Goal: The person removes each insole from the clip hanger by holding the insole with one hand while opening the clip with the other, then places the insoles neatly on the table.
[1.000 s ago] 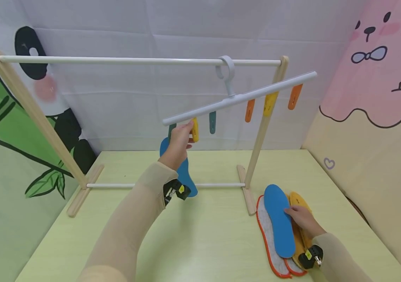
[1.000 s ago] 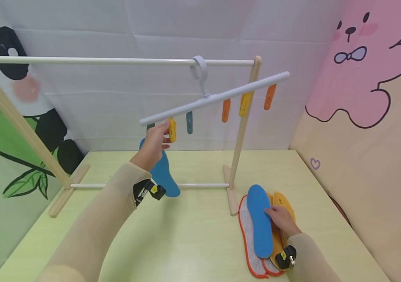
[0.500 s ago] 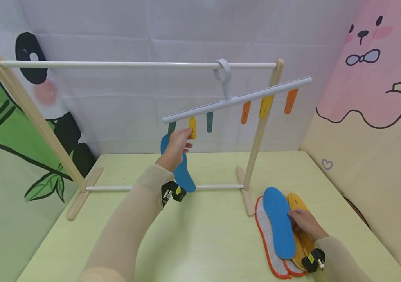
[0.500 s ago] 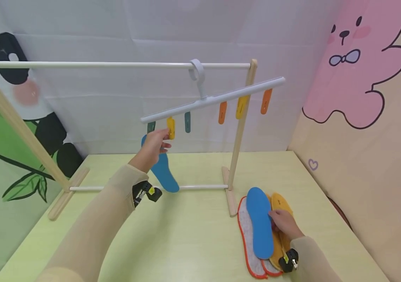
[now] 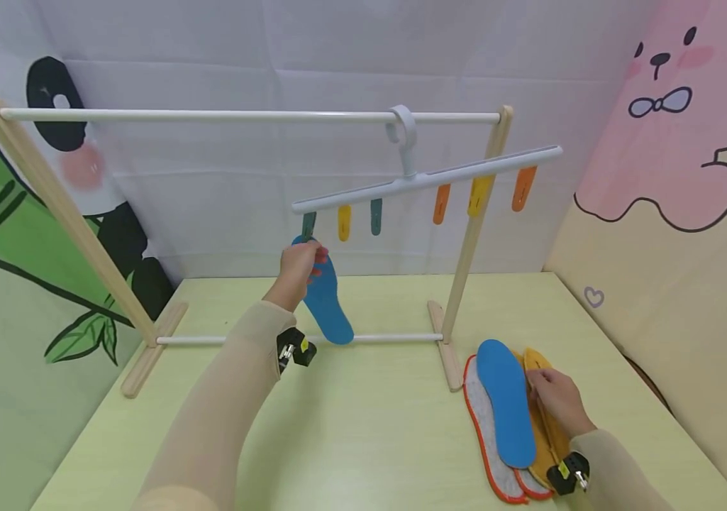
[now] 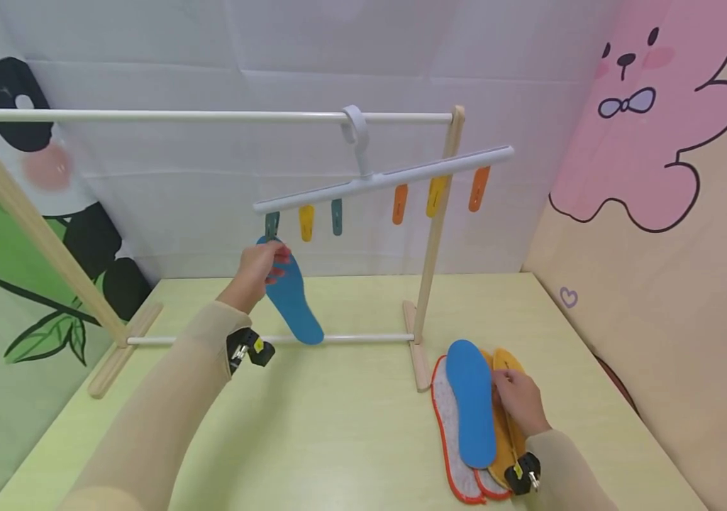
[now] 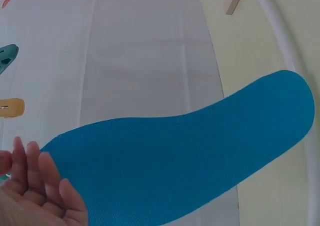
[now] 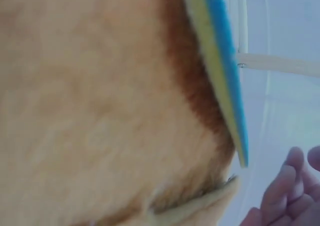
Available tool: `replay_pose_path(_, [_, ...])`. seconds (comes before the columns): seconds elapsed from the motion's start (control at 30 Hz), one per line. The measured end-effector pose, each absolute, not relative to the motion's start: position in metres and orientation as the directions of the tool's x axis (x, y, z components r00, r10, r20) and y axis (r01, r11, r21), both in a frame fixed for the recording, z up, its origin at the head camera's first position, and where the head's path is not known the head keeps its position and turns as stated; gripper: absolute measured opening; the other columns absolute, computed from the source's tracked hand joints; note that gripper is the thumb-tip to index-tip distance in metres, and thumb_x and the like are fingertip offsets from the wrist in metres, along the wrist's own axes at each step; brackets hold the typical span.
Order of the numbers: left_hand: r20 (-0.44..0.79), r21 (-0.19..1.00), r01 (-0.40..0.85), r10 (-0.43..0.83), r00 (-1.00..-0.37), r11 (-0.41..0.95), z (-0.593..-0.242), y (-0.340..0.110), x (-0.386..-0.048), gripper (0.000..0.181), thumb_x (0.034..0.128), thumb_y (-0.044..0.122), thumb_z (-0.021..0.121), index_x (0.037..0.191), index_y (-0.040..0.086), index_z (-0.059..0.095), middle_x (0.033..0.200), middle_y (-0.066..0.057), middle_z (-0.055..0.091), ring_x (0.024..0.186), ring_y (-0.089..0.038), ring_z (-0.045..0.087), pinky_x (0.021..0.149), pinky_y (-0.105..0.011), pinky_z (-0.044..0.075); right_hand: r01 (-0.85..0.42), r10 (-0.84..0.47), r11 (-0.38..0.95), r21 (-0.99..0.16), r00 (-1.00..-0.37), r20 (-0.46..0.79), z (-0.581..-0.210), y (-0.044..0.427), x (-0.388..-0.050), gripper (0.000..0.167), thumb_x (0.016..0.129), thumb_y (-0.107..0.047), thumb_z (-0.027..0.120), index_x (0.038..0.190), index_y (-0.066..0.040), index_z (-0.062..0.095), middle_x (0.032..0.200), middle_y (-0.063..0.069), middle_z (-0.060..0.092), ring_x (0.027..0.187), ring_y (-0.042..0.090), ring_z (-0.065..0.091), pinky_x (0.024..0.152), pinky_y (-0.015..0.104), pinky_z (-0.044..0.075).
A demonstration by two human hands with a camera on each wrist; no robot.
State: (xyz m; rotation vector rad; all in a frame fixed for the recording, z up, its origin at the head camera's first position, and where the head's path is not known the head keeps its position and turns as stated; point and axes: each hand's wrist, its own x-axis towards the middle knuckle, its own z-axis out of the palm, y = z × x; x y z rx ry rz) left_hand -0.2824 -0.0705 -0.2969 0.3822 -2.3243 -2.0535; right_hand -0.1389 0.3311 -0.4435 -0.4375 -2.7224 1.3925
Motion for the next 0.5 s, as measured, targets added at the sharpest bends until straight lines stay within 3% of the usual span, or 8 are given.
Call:
replay_pose_path(0.07, [-0.085, 0.992, -0.107, -0.275, -0.958, 0.066, -0.299, -0.074, -0.283, 0.026, 0.0996, 0.022, 0.044, 0.091, 0.007, 0.063, 0.086, 0.000, 0.055, 0.072, -0.016, 0.044, 0.072, -0.031, 0.036, 0.209, 0.270, 0.530, -0.822, -0.960, -0.070, -0.443, 0.329, -0.140, 0.031, 0.099, -0.016, 0.046, 0.096, 0.012, 0.059, 0.066, 0.004, 0.054, 0.062, 0.017, 0.049, 0.058, 0.026, 0.041])
replay_pose_path(0.17, [0.022, 0.998, 0.001, -0.364, -0.931, 0.057, -0.299, -0.079, -0.284, 0.024, 0.0992, 0.019, 0.043, 0.088, 0.005, 0.059, 0.085, -0.002, 0.049, 0.075, -0.016, 0.040, 0.072, -0.030, 0.035, 0.203, 0.270, 0.496, -0.844, -0.960, -0.072, -0.443, 0.326, -0.140, 0.032, 0.100, -0.014, 0.045, 0.107, 0.015, 0.058, 0.068, 0.004, 0.054, 0.064, 0.016, 0.050, 0.058, 0.025, 0.042])
replay_pose_path(0.37, [0.094, 0.994, 0.059, -0.429, -0.898, 0.094, -0.296, -0.082, -0.283, 0.030, 0.0991, 0.018, 0.044, 0.121, 0.000, 0.054, 0.110, -0.013, 0.053, 0.103, -0.025, 0.046, 0.086, -0.035, 0.040, 0.197, 0.253, 0.478, -0.856, -0.964, -0.081, -0.443, 0.321, -0.141, 0.032, 0.100, -0.014, 0.047, 0.111, 0.014, 0.057, 0.067, 0.002, 0.054, 0.063, 0.016, 0.049, 0.059, 0.026, 0.043])
replay_pose_path(0.5, [0.072, 0.981, -0.008, -0.404, -0.912, 0.194, -0.296, -0.082, -0.284, 0.037, 0.0969, 0.017, 0.047, 0.132, 0.009, 0.055, 0.131, -0.014, 0.051, 0.122, -0.031, 0.036, 0.097, -0.045, 0.035, 0.188, 0.247, 0.482, -0.856, -0.966, -0.074, -0.443, 0.319, -0.141, 0.032, 0.100, -0.013, 0.047, 0.112, 0.014, 0.057, 0.067, 0.001, 0.054, 0.063, 0.015, 0.050, 0.059, 0.024, 0.043])
